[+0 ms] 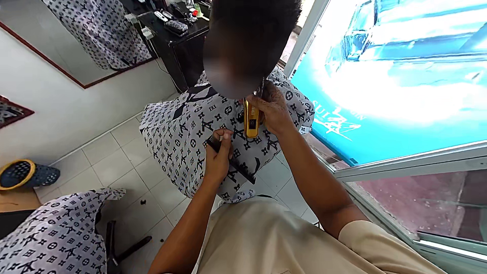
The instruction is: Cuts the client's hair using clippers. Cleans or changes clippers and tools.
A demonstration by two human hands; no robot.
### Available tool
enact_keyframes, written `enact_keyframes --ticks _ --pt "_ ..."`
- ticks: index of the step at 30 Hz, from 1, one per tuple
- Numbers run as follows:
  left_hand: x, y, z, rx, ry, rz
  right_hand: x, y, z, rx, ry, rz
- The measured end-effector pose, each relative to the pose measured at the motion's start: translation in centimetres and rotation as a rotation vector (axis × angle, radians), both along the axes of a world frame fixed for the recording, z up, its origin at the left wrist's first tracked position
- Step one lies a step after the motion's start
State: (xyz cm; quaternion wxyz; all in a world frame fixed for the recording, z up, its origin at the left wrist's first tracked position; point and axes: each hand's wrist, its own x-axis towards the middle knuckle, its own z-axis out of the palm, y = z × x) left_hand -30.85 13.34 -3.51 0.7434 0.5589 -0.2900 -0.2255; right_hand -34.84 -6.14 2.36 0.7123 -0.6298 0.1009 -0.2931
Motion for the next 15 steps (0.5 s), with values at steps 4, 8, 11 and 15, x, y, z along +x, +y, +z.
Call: enact_keyframes --ticks 4,8,11,15 --pt "-0.7 -0.1 0.3 0.023 -0.019 0.085 -2.5 -1.3 0.5 -0.397 0.290 -0.058" --pt "-1.9 -0.7 0.8 0.013 -0.025 0.220 -3.9 -4.5 0.7 -0.102 0.248 0.096" --pt "-2.9 -2.0 0.7 -0.040 -0.038 0.300 -3.9 -6.4 0.9 0.068 0.190 0.214" --pt "-3.4 -3.4 -0.5 -0.086 -0.069 0.390 -3.2 -7.6 0.4 0.217 0.163 0.365"
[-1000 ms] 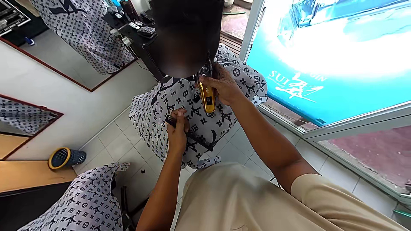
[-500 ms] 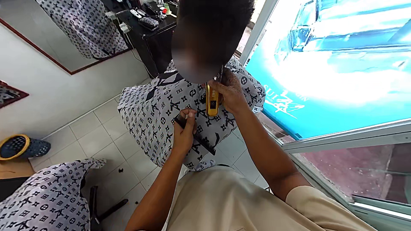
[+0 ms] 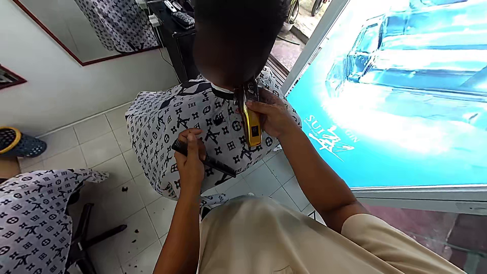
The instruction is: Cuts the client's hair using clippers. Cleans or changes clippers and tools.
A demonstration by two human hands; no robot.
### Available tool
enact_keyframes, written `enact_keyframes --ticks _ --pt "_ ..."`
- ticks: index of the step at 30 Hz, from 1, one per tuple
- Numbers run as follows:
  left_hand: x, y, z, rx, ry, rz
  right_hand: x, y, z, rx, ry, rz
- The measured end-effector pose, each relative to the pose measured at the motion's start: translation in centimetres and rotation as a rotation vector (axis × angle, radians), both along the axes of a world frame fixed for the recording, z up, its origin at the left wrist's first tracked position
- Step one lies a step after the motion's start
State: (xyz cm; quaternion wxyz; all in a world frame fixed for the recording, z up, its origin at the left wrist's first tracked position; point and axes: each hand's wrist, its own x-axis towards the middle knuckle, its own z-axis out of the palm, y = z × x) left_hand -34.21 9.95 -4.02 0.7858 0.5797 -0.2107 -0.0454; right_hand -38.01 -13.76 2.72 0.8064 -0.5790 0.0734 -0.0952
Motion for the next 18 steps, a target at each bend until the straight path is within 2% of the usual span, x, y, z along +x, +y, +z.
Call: enact_keyframes --ticks 3,8,11,16,18 --pt "-0.41 -0.30 -0.44 0.011 -0.030 0.063 0.37 -0.64 -0.34 0.068 -0.019 0.071" --pt "-0.66 0.10 -0.22 0.036 0.032 0.079 0.81 -0.87 -0.35 0.039 -0.134 0.060" --pt "-0.66 0.07 -0.27 0.051 0.031 0.071 0.74 -0.70 -0.08 0.082 -0.087 0.057" --pt "-0.57 0.06 -0.33 0.067 0.023 0.049 1.00 -0.78 -0.05 0.036 -0.173 0.048" --pt "-0.49 0.11 -0.34 0.074 0.026 0.047 0.90 -0.78 0.08 0.063 -0.119 0.067"
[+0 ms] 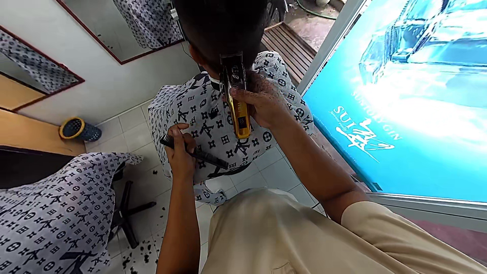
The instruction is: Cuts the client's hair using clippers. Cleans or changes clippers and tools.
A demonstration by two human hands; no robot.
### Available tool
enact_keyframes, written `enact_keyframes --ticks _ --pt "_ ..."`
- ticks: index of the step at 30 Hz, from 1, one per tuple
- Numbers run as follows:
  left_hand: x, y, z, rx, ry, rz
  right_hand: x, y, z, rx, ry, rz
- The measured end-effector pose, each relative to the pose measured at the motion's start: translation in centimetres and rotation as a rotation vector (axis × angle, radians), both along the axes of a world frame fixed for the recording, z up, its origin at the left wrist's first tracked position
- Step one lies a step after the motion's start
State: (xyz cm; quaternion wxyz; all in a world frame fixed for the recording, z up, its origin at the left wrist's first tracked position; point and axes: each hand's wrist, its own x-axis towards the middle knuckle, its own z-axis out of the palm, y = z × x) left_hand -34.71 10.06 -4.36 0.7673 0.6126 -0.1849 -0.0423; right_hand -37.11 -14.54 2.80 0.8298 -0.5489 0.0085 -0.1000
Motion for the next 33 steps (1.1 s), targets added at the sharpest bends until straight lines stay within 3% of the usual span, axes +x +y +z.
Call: enact_keyframes --ticks 19,24,28,33 --pt "0.0 0.0 0.0 0.008 -0.019 -0.004 -0.3 0.1 1.0 0.096 0.002 0.034" --pt "0.0 0.0 -0.1 -0.012 -0.026 -0.022 -0.1 -0.6 0.0 -0.019 -0.080 0.021" --pt "0.1 0.0 -0.2 -0.020 -0.025 -0.011 0.2 -0.9 -2.2 0.103 0.015 0.119" --pt "0.1 -0.1 -0.2 -0.002 -0.020 -0.003 0.4 -1.0 -2.9 0.240 -0.021 0.170"
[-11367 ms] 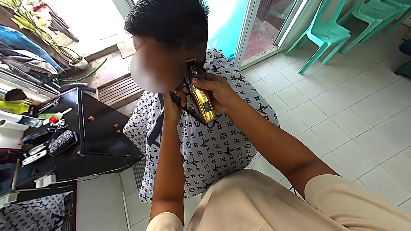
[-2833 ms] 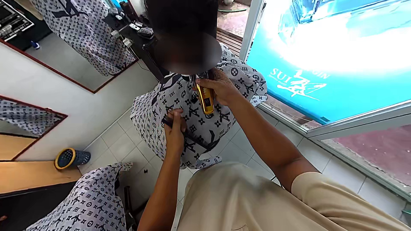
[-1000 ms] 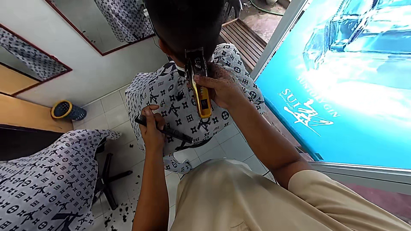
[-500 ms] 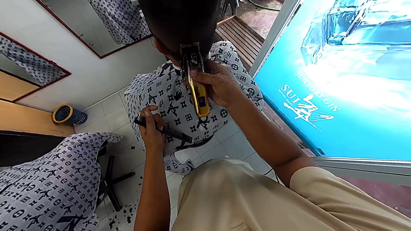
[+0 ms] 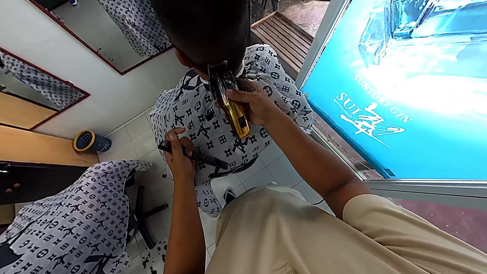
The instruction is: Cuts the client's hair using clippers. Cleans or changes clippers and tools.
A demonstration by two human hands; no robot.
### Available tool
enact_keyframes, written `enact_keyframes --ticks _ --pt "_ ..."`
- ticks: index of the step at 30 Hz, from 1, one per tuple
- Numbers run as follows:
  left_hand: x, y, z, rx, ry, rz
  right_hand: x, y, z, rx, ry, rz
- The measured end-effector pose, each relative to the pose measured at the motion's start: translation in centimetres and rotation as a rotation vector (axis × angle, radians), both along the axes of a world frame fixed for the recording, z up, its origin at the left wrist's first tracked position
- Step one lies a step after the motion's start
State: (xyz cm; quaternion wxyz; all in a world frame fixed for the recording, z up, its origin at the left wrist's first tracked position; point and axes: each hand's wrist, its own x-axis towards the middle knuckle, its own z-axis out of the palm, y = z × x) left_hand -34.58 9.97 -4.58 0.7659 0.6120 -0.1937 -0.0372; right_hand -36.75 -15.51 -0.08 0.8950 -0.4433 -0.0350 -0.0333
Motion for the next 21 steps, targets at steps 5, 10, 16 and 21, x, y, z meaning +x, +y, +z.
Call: enact_keyframes --ticks 5,10,16,21 --pt "0.0 0.1 -0.2 0.016 -0.006 0.007 0.0 -0.4 0.1 0.074 -0.075 0.004" --pt "0.1 0.0 0.0 0.012 -0.012 0.008 0.1 -0.9 -0.4 0.072 -0.059 0.044" --pt "0.0 -0.1 -0.1 0.023 -0.011 0.018 0.2 -1.8 -0.3 0.156 -0.121 0.045" --pt "0.1 -0.2 -0.2 0.004 -0.015 0.010 0.2 -2.3 -0.5 0.101 -0.059 0.106"
